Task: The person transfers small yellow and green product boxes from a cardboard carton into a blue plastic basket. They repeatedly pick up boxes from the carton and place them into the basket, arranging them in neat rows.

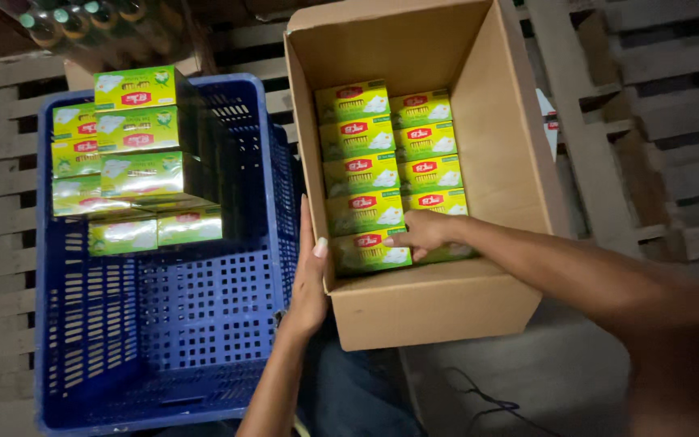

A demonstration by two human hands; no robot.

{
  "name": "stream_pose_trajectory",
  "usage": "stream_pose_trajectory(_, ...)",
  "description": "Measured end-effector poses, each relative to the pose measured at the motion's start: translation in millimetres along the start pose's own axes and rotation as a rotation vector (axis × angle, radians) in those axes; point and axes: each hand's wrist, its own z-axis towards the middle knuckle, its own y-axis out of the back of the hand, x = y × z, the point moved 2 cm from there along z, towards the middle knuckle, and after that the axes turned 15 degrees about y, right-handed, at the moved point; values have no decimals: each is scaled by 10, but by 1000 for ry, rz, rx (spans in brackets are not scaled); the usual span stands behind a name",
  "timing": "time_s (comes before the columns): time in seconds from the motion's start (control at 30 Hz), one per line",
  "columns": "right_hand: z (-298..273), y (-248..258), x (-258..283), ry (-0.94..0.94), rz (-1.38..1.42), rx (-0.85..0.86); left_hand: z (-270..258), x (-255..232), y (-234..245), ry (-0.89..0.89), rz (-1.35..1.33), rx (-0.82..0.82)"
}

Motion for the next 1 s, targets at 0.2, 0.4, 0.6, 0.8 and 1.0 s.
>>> stream_pose_trajectory(0.2, -163, 391, 421, 16, 309, -344, 13, -2, -45, -12, -46, 28)
stream_pose_trajectory(0.4, -274, 519, 651, -35, 271, -245, 11, -73, -98, -7, -53, 41)
stream_pose_trajectory(0.6, 94, 838, 758, 47, 199, -520, 4, -43, -39, 2, -65, 44)
stream_pose_trajectory(0.8, 400, 1210, 812, -61, 180, -679, 28, -52, -39, -47, -16, 43)
stream_pose_trajectory(1.0, 1020, 1404, 772, -149, 49, -855, 23, 8, -17, -46, -60, -1)
